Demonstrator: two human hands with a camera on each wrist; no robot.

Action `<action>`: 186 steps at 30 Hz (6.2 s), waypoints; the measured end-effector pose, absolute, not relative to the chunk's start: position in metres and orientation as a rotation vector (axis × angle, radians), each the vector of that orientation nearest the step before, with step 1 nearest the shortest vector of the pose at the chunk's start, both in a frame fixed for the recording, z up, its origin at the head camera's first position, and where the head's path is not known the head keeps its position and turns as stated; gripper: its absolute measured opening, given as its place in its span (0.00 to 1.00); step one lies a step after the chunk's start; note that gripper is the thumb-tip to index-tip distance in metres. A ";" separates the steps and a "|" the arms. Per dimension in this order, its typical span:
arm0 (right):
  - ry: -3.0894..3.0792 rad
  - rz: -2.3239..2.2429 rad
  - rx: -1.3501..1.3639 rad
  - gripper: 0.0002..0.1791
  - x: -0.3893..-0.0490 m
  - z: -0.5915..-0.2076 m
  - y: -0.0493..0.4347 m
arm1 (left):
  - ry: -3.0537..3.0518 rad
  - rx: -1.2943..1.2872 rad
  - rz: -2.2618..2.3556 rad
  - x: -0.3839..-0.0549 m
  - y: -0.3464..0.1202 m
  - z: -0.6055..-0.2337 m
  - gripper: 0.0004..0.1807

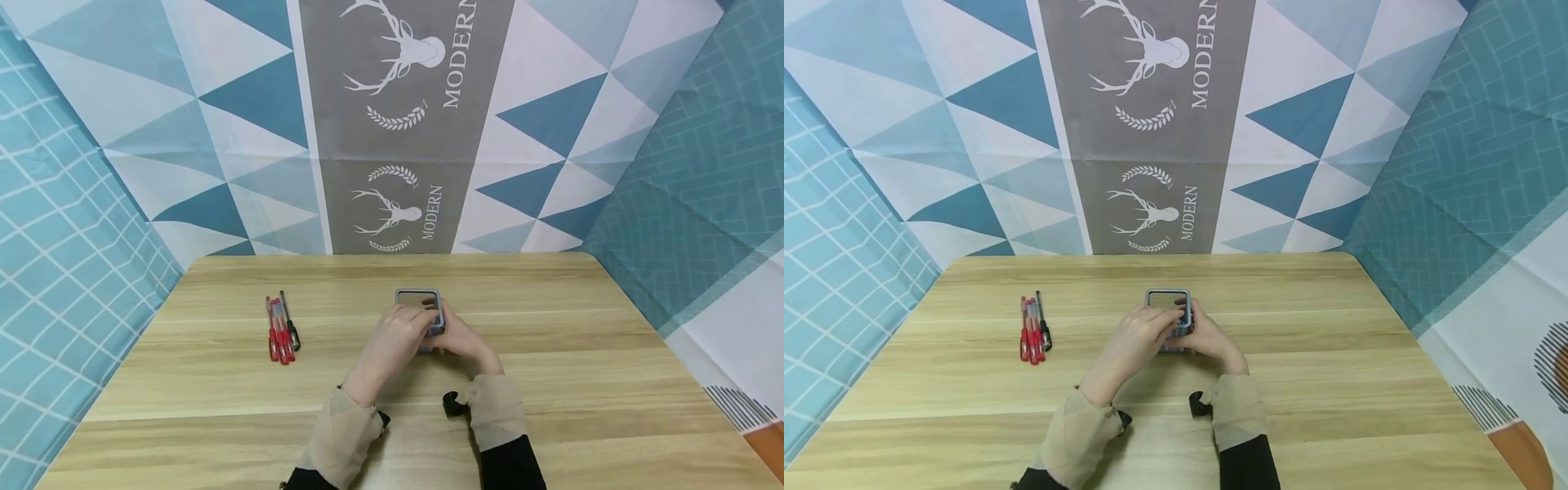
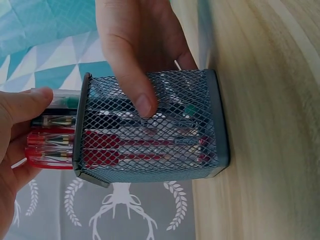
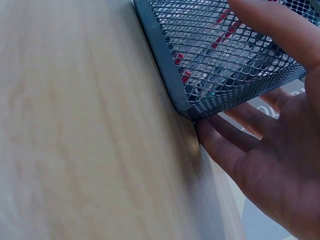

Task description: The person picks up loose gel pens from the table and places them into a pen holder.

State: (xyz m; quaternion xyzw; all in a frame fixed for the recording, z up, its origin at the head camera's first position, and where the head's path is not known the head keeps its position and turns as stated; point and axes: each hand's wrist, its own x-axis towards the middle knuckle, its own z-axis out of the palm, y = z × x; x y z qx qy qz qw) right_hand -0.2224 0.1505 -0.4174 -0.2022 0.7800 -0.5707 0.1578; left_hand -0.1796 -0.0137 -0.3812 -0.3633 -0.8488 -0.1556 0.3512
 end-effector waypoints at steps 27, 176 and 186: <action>2.223 -1.635 -0.573 0.45 -0.221 -0.416 0.149 | -2.322 -0.897 -0.430 -0.184 -0.010 -0.393 0.11; 2.250 -1.638 -0.575 0.46 -0.221 -0.415 0.147 | -3.078 0.110 -0.610 -0.195 -0.170 -0.415 0.15; 2.257 -1.630 -0.565 0.48 -0.221 -0.414 0.147 | -2.942 0.256 -0.756 -0.196 -0.169 -0.412 0.18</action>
